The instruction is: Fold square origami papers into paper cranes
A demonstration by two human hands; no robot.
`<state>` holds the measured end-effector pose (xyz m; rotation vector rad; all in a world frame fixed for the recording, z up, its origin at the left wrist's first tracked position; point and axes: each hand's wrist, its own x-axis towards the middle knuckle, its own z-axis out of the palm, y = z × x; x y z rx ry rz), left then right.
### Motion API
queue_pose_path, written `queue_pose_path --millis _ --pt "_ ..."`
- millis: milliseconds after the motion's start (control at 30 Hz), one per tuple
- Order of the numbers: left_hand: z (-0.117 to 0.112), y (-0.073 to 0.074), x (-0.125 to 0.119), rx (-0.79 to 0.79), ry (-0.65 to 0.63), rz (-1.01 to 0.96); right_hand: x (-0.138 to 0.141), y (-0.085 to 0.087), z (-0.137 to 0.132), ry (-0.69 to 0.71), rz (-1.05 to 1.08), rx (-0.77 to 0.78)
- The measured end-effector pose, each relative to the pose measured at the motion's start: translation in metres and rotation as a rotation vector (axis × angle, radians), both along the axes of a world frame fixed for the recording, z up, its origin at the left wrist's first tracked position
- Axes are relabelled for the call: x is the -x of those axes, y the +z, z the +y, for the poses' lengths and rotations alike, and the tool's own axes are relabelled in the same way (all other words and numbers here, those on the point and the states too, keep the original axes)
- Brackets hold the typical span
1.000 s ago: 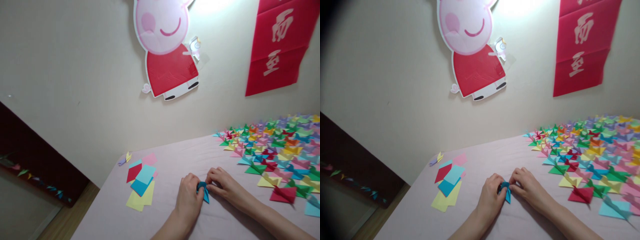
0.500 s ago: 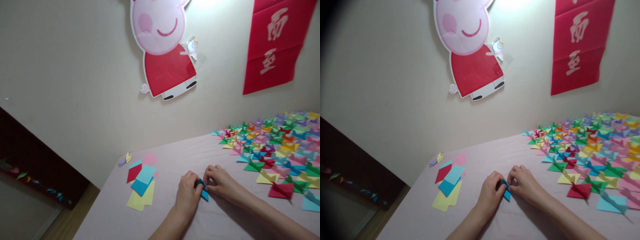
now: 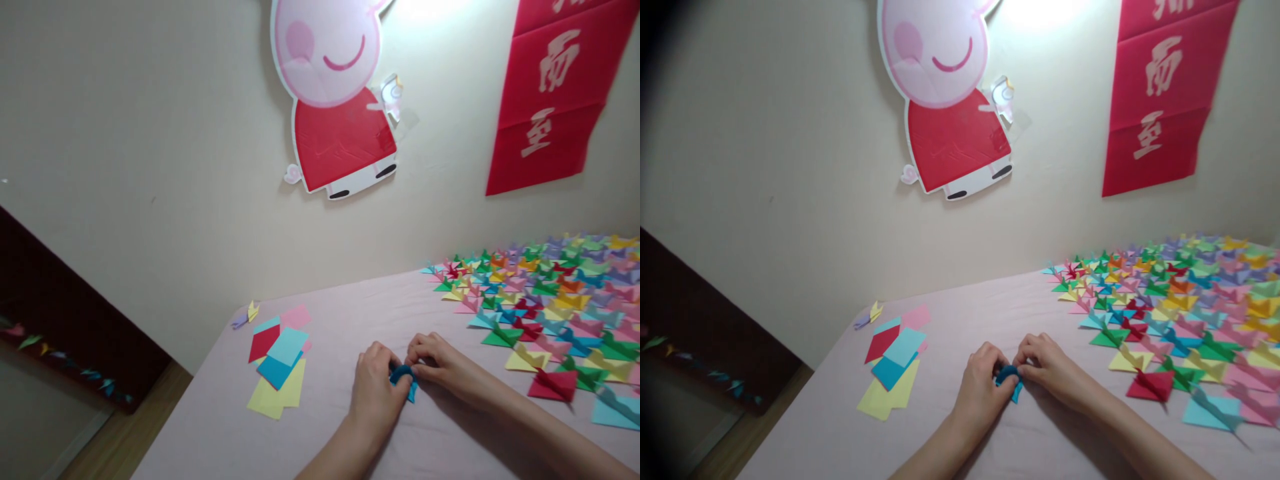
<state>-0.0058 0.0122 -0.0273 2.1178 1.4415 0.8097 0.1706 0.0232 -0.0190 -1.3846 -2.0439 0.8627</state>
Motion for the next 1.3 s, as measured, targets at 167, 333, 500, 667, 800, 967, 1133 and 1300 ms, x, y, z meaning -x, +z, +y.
queue_pose_path --millis 167,333,500,667,800,967,1133,1300 --pt "-0.002 0.004 -0.004 -0.007 0.021 0.071 0.002 -0.004 0.001 -0.034 0.014 -0.02" --pt "0.001 0.003 0.0 0.001 0.009 0.061 0.004 -0.011 0.0 -0.08 -0.022 -0.07" --pt "0.007 0.003 0.003 0.028 -0.02 0.014 0.008 -0.01 -0.001 -0.116 -0.076 -0.09" --pt "0.011 0.007 0.006 0.065 -0.049 -0.047 0.011 -0.008 -0.001 -0.125 -0.118 -0.097" --pt "0.013 0.009 0.007 0.07 -0.07 -0.059 0.013 -0.007 -0.002 -0.137 -0.126 -0.104" --pt "0.011 0.012 0.011 0.076 -0.142 -0.08 0.013 -0.005 -0.003 -0.121 -0.118 -0.103" --pt "0.009 0.017 0.012 0.101 -0.161 -0.06 0.012 -0.002 -0.003 -0.101 -0.087 -0.101" --pt "0.009 0.015 0.006 0.096 -0.071 -0.015 0.014 0.0 -0.004 -0.124 -0.096 -0.08"
